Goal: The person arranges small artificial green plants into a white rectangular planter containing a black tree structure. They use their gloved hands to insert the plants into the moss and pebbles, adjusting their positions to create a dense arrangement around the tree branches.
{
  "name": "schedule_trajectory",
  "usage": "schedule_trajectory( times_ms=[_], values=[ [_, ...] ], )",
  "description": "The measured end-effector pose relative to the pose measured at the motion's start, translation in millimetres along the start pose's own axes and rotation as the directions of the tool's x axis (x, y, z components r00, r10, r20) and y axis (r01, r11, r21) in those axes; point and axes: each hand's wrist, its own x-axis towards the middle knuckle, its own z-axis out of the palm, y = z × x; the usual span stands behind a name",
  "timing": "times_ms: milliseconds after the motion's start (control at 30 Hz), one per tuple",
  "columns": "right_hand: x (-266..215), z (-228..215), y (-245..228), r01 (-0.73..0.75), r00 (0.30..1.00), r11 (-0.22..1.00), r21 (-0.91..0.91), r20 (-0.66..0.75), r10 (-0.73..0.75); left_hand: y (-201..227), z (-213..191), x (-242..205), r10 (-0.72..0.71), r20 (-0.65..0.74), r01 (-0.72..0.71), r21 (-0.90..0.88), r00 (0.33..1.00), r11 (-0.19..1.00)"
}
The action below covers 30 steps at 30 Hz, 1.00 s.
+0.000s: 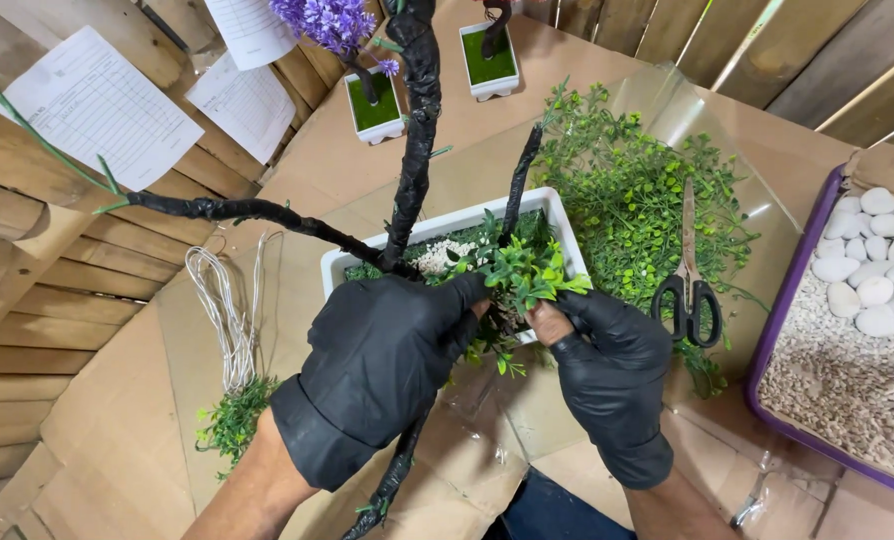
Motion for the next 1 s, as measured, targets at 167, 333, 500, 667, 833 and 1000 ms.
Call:
schedule_trajectory(
  times_ms=[167,333,500,667,833,1000],
  values=[
    [-1.0,-2.0,-8.1,0.044,0.999,0.998,-0.036,0.021,-0.043,-3.2,2.3,0.9,-0.006,0.053,0.004,0.053,0.999,0.999],
    [4.3,7.0,-13.8,-0.047,0.995,0.999,0.027,0.088,0.044,-10.0,13.0,1.7,-0.026,0.090,0.011,0.167,0.996,0.986],
    [9.9,13.2,-13.2,-0.015,0.996,1.000,-0.009,0.093,0.016,-12.0,12.4,4.6,-0.103,0.023,0.104,-0.026,0.994,0.994],
    [10.9,17.4,-11.1,-0.011,0.994,1.000,-0.010,0.106,0.012,-13.3,10.9,10.0,-0.273,0.161,0.295,-0.129,0.948,0.947],
    [12.4,19.3,-5.3,0.022,0.993,1.000,0.005,0.117,-0.022,-12.2,7.8,12.9,-0.366,0.191,0.407,-0.274,0.911,0.872],
    [16.0,16.2,0.2,0.044,0.987,0.999,0.013,0.152,-0.046,-15.6,14.9,10.7,-0.322,0.124,0.345,-0.333,0.939,0.878]
  ],
)
